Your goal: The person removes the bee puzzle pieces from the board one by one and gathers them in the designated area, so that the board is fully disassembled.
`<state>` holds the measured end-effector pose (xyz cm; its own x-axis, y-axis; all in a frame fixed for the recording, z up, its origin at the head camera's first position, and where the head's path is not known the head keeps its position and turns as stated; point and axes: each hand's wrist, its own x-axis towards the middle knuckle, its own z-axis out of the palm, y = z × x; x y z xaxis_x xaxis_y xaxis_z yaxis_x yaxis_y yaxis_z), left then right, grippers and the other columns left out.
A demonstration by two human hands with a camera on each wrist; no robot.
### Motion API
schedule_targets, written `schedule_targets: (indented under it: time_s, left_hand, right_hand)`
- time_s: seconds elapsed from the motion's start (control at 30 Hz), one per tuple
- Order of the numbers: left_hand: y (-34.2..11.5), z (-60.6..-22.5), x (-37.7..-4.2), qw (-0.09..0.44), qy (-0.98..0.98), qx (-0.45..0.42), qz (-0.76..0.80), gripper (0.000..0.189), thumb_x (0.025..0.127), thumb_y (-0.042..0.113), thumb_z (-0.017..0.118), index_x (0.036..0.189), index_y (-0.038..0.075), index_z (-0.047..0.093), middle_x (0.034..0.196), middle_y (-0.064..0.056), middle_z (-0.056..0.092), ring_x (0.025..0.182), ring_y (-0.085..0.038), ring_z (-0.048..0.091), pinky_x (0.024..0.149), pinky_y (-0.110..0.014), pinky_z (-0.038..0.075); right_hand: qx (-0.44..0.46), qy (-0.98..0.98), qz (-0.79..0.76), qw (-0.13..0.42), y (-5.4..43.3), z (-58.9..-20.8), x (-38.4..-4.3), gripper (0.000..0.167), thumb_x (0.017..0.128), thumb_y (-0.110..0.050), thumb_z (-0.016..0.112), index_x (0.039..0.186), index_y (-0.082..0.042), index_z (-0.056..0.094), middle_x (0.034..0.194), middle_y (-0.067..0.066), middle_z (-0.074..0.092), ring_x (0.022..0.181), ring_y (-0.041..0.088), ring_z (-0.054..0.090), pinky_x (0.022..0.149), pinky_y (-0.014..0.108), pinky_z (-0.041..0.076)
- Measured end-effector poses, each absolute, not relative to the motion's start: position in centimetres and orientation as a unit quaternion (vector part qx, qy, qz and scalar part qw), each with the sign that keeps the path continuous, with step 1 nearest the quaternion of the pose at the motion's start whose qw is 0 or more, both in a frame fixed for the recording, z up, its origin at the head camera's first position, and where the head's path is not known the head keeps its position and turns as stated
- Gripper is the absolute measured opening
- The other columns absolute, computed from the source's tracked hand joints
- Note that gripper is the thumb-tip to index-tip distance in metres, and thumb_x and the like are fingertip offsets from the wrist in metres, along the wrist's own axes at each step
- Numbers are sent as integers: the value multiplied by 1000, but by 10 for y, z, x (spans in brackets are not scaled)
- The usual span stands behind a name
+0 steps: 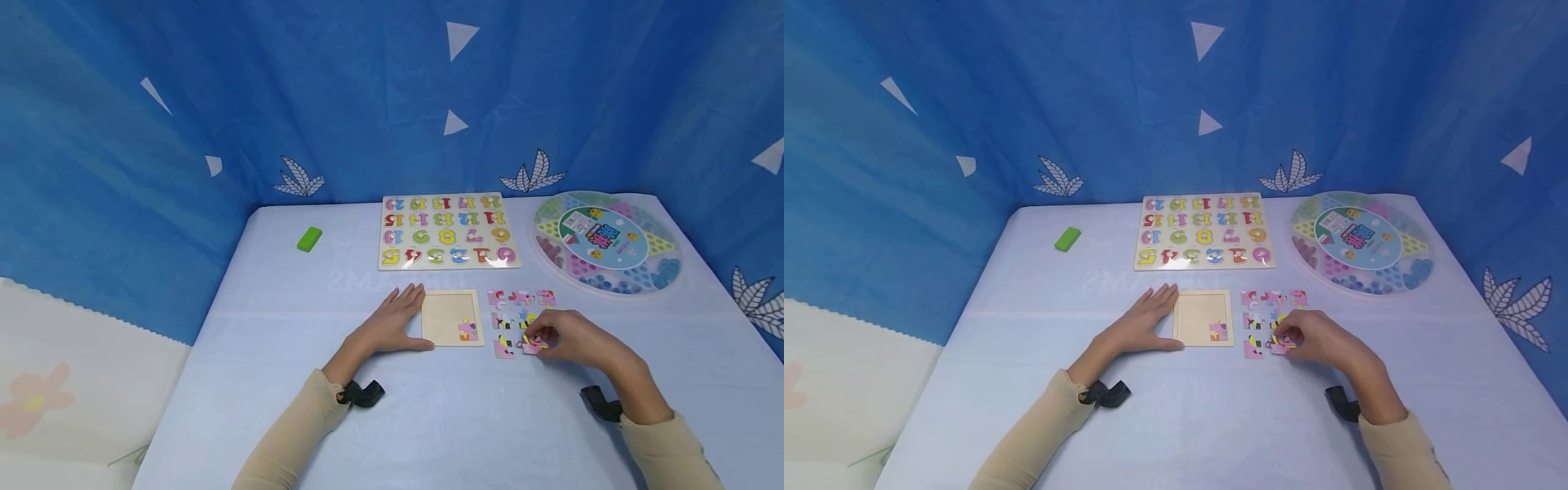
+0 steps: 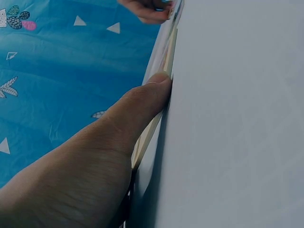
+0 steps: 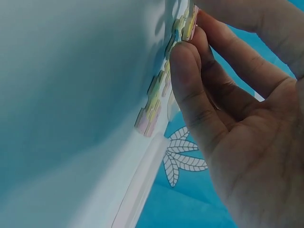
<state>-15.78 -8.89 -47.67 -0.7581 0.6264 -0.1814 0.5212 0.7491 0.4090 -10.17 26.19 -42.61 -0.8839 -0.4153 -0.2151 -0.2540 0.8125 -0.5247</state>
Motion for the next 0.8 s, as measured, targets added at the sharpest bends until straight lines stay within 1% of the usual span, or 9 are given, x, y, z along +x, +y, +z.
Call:
schedule_targets:
  time_s: [0.37,0.8]
  left_hand:
    - [-89,-476,-157,154,922,310,172,111,79,69,64,157,10,12,166,-1,9,154,-16,3,127,-39,3]
    - [-89,-478,-159,156,924,307,165,111,79,71,63,157,12,11,166,0,8,154,-15,2,127,-39,3]
  right_hand:
    - [-189,935,-249,168,266,-427,-100,26,72,-4,81,97,-9,74,90,-5,64,74,4,50,62,19,48]
    - [-175,936,-247,180,263,-428,-99,26,72,-4,82,96,-10,74,84,-5,59,72,8,48,59,19,46]
